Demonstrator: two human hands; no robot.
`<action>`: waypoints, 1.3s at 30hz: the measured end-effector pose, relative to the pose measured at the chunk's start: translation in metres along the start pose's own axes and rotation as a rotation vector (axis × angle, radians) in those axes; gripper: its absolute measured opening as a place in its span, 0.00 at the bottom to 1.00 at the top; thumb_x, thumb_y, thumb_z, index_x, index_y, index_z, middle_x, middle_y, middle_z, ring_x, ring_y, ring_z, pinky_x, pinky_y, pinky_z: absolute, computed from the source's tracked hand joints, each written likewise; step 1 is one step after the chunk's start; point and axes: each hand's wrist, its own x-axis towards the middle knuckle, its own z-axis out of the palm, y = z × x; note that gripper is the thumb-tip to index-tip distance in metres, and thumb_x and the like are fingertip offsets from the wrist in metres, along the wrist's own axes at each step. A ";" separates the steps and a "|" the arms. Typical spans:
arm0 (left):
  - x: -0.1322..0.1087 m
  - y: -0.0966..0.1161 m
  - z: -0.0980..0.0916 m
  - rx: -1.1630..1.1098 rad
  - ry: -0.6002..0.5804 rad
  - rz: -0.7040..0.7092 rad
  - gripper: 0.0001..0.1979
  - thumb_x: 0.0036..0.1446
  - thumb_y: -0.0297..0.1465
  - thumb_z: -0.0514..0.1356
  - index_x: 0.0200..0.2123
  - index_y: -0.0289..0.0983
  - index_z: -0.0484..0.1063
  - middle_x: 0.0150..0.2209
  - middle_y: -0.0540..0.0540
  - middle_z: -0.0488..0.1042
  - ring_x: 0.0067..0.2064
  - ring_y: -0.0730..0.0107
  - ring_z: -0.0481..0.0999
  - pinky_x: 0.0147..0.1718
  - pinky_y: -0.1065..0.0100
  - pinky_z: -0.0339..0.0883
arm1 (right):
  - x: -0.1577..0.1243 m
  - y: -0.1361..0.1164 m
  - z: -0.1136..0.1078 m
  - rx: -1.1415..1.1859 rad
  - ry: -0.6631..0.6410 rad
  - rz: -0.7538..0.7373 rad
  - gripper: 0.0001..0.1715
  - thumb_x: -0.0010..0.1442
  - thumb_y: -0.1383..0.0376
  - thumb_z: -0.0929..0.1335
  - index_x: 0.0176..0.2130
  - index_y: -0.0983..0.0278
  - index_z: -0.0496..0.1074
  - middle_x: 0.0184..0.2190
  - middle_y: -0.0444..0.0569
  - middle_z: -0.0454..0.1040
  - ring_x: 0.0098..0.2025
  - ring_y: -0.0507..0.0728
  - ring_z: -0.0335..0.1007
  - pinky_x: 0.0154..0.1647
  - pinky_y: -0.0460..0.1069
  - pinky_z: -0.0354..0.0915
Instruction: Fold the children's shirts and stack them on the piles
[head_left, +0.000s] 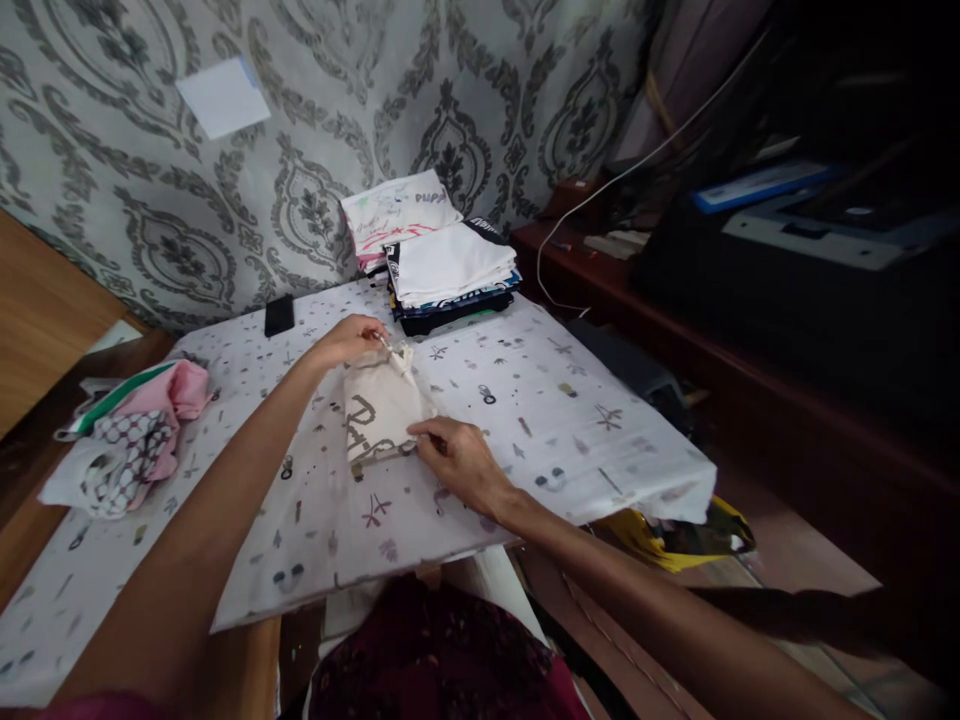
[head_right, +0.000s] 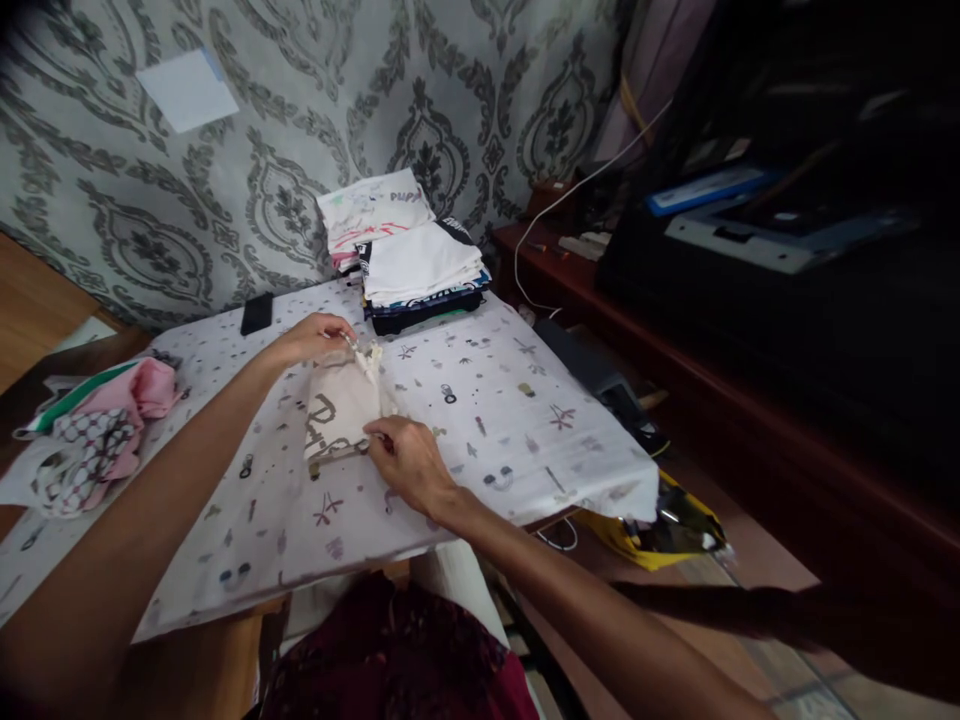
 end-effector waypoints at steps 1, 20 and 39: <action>-0.001 -0.002 -0.003 0.033 0.018 0.046 0.08 0.46 0.28 0.62 0.32 0.35 0.78 0.38 0.45 0.78 0.42 0.62 0.76 0.41 0.67 0.68 | 0.000 0.000 0.000 -0.008 0.003 -0.012 0.17 0.59 0.71 0.66 0.44 0.63 0.81 0.34 0.47 0.82 0.33 0.53 0.75 0.41 0.48 0.70; 0.018 -0.013 0.046 0.437 0.101 0.056 0.10 0.66 0.37 0.54 0.44 0.42 0.73 0.31 0.48 0.75 0.36 0.60 0.74 0.38 0.67 0.62 | 0.004 -0.007 -0.005 -0.311 -0.081 0.114 0.15 0.66 0.67 0.65 0.47 0.61 0.79 0.44 0.50 0.80 0.43 0.57 0.77 0.42 0.49 0.68; -0.084 -0.016 0.099 0.602 0.136 0.173 0.32 0.71 0.45 0.44 0.67 0.30 0.62 0.66 0.31 0.65 0.71 0.45 0.56 0.69 0.44 0.44 | 0.152 -0.005 0.034 -0.480 -0.397 -0.300 0.22 0.74 0.61 0.59 0.50 0.70 0.76 0.54 0.60 0.77 0.60 0.60 0.69 0.64 0.56 0.59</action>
